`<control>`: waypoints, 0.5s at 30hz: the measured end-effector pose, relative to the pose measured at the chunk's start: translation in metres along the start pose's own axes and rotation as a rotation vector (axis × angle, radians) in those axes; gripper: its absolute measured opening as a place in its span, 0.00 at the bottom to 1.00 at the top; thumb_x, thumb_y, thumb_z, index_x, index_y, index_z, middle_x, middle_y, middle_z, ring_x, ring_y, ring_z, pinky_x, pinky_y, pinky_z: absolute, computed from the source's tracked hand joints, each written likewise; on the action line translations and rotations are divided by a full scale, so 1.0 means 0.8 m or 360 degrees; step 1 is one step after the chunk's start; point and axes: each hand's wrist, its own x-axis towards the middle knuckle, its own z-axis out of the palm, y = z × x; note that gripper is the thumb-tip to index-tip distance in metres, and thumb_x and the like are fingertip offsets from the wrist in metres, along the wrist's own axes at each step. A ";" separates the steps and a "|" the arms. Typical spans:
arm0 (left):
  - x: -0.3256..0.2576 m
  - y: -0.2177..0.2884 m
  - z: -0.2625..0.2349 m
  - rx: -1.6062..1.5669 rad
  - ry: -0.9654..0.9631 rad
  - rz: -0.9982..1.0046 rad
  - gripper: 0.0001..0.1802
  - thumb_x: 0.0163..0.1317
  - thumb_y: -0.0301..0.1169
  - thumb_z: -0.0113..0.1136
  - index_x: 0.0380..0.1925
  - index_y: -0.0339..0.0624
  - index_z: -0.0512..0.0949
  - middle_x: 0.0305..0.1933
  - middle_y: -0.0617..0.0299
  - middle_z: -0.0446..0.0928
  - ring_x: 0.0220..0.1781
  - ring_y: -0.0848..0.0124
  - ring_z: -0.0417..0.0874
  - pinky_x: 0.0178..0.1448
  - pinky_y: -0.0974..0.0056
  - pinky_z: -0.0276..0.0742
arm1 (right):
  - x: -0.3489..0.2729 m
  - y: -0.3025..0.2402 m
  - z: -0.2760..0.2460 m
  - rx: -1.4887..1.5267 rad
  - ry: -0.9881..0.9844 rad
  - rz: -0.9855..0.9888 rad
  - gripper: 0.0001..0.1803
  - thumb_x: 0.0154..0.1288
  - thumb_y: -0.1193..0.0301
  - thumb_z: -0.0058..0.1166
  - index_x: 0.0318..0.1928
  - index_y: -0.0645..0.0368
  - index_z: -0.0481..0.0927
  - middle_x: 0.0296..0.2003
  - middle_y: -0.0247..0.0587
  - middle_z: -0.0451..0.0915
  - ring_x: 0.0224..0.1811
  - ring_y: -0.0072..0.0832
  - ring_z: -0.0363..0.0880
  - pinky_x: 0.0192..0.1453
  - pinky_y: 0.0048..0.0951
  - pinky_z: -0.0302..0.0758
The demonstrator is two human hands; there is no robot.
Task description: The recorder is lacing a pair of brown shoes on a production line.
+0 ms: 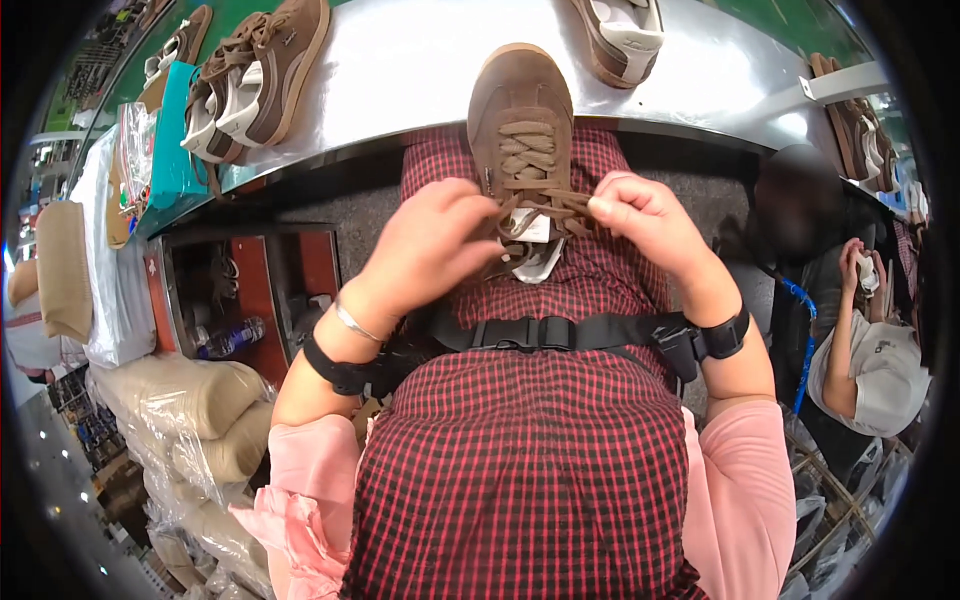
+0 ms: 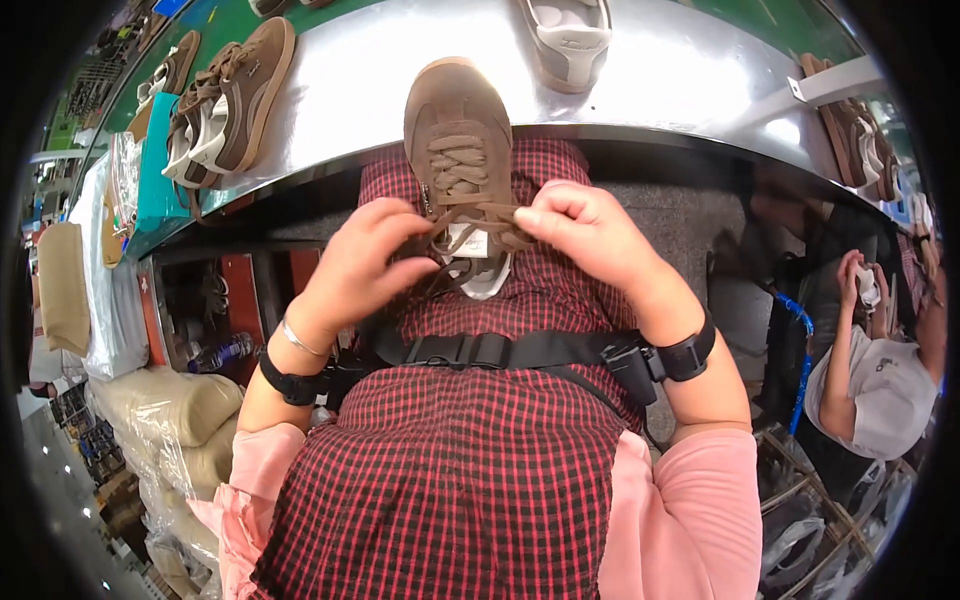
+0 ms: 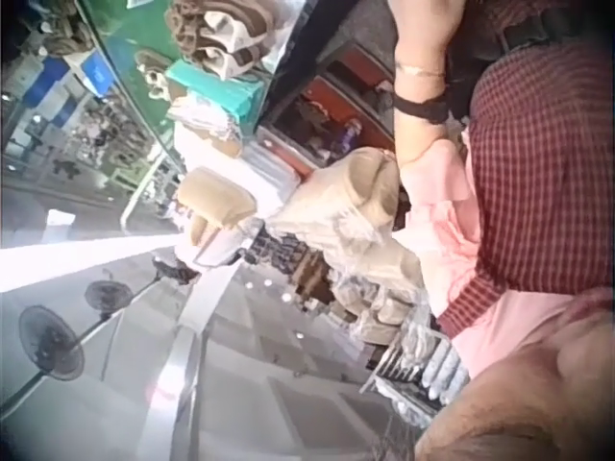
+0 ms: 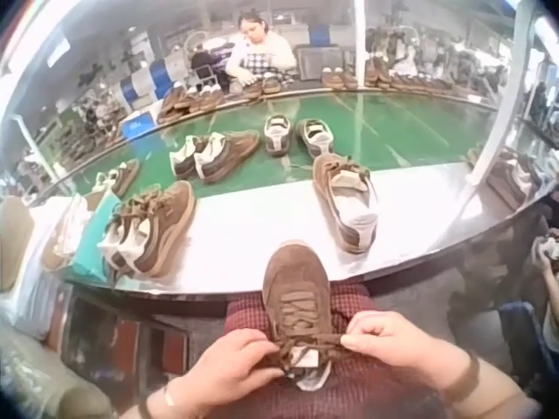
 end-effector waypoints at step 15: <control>0.021 0.002 0.023 0.0586 -0.0005 0.0369 0.14 0.44 0.30 0.68 0.33 0.42 0.78 0.47 0.59 0.73 0.58 0.54 0.70 0.61 0.53 0.65 | 0.117 -0.086 0.043 -0.1235 0.0556 -0.1504 0.18 0.54 0.66 0.59 0.46 0.56 0.78 0.53 0.45 0.75 0.54 0.44 0.73 0.57 0.40 0.69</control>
